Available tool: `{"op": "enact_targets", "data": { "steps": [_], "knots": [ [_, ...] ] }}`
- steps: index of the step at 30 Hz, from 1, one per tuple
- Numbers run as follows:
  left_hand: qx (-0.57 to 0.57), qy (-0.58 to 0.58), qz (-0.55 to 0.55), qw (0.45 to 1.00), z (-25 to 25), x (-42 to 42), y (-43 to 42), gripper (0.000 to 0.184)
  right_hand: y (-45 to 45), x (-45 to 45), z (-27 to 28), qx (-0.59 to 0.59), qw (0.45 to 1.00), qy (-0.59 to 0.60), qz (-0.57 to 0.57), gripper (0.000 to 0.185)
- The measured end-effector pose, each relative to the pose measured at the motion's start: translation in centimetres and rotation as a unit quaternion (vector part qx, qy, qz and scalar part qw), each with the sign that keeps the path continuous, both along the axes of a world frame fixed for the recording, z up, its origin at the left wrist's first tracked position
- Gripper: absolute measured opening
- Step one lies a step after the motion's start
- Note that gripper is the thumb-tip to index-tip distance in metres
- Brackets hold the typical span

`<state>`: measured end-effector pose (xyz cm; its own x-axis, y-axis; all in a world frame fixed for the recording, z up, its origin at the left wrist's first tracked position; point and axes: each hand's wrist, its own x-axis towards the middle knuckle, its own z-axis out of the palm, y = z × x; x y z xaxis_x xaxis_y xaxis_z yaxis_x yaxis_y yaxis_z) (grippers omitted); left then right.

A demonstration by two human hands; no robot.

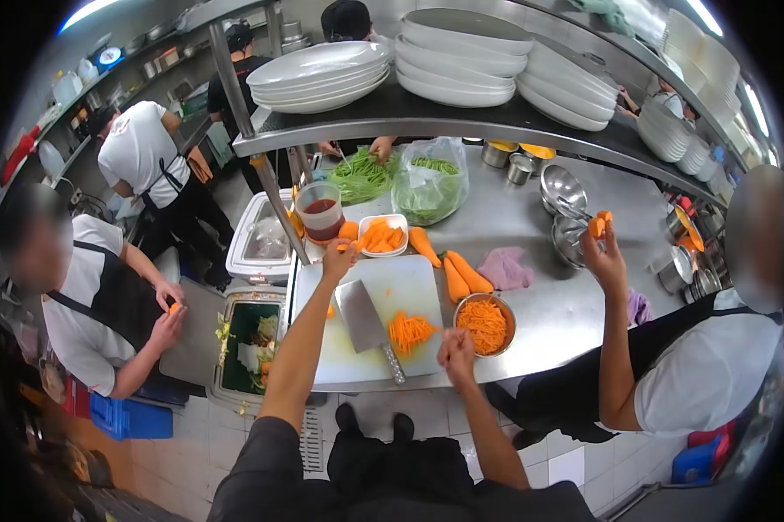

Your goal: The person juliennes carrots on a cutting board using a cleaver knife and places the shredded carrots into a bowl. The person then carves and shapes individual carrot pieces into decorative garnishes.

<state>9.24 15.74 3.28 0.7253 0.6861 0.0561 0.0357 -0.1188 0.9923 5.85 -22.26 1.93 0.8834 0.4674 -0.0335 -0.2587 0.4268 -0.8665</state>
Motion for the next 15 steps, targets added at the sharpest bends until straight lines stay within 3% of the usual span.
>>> {"op": "enact_targets", "data": {
  "steps": [5,6,9,15],
  "knots": [
    [-0.048,0.025,0.019,0.998,-0.8,4.8,-0.3,0.029,-3.7,-7.1,-0.7,-0.036,0.996,0.076,0.012,0.015],
    [0.003,0.074,0.034,0.997,0.1,5.3,-0.9,0.027,-4.3,-7.7,-0.9,-0.048,0.996,0.078,0.019,0.015],
    [0.052,0.049,0.044,0.996,-2.1,7.7,0.3,0.030,-5.9,-9.0,-1.1,-0.085,0.989,0.118,0.038,0.017],
    [0.207,0.114,0.106,0.966,-3.0,9.8,0.5,0.039,-5.3,-8.6,-1.6,-0.076,0.997,0.019,0.009,0.020]
  ]
}}
